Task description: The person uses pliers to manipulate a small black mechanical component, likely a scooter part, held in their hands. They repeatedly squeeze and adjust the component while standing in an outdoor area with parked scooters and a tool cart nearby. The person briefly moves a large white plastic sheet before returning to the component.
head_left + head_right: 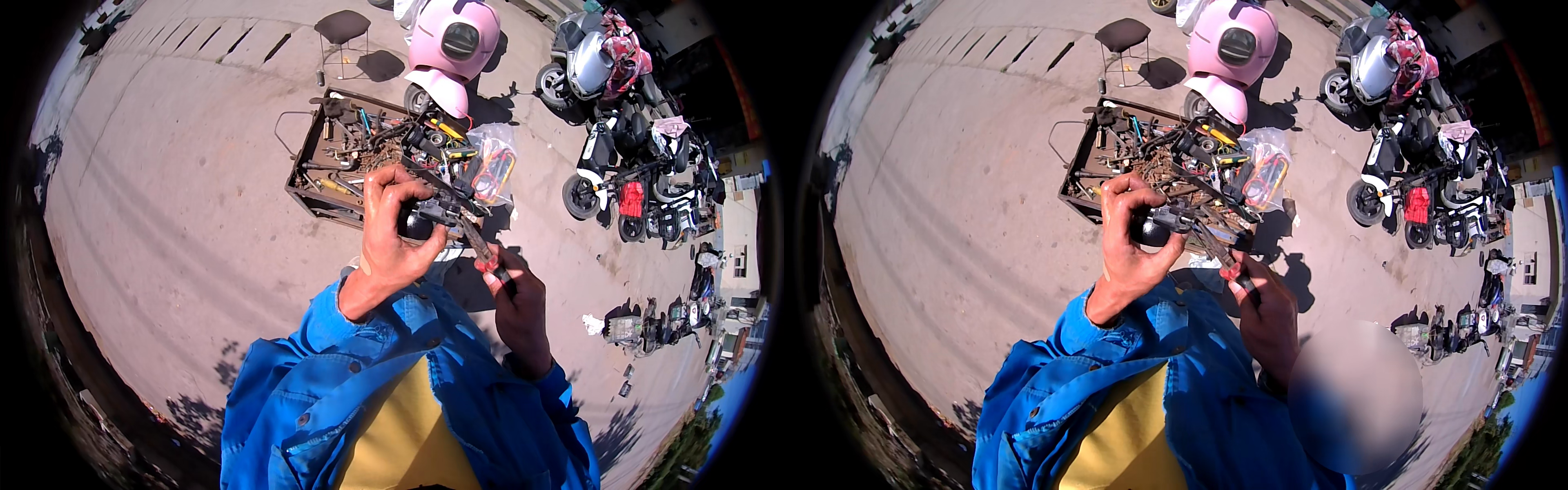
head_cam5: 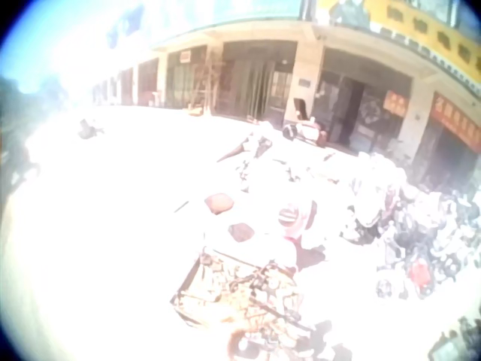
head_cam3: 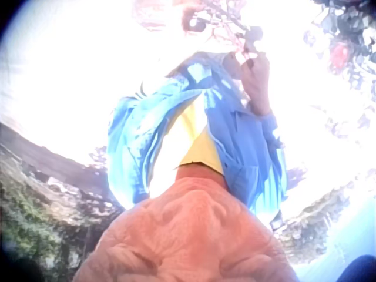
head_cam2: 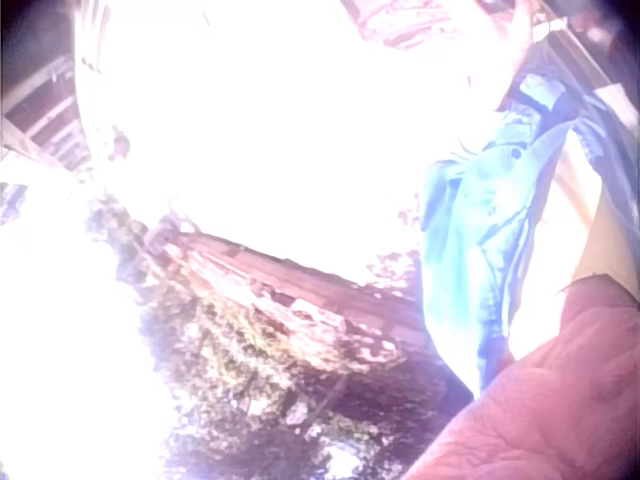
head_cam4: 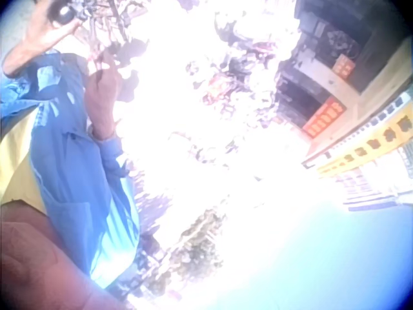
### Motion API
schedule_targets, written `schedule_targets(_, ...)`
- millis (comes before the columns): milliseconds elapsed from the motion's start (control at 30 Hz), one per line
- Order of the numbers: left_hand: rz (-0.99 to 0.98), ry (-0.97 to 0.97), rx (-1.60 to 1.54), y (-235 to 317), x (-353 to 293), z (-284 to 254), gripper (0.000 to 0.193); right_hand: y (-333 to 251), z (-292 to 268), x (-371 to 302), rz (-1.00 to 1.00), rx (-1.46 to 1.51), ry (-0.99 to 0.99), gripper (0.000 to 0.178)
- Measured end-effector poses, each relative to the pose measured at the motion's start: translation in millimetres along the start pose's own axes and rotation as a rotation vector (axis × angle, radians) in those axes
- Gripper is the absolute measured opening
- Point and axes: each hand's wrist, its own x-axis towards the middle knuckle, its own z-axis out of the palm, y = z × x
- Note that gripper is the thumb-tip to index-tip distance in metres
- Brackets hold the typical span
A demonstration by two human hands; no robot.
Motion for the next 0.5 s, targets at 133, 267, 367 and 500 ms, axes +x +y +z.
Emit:
schedule_targets(133,0.035,0.018,0.029,1.1,0.5,1.2,0.052,1.2,0.1,2.3,-0.14,-0.188,0.039,0.042)
schedule_targets(267,0.029,0.02,0.031,1.3,-0.9,1.7,0.053,4.4,-0.6,0.7,-0.156,-0.286,0.067,0.046)
schedule_targets(367,0.017,0.016,0.035,3.6,-1.5,1.0,0.053,5.3,0.2,-0.1,-0.168,-0.311,0.097,0.049)
schedule_targets(500,0.005,0.007,0.043,4.5,-3.0,0.8,0.054,1.1,2.9,2.3,-0.238,-0.349,0.137,0.054)
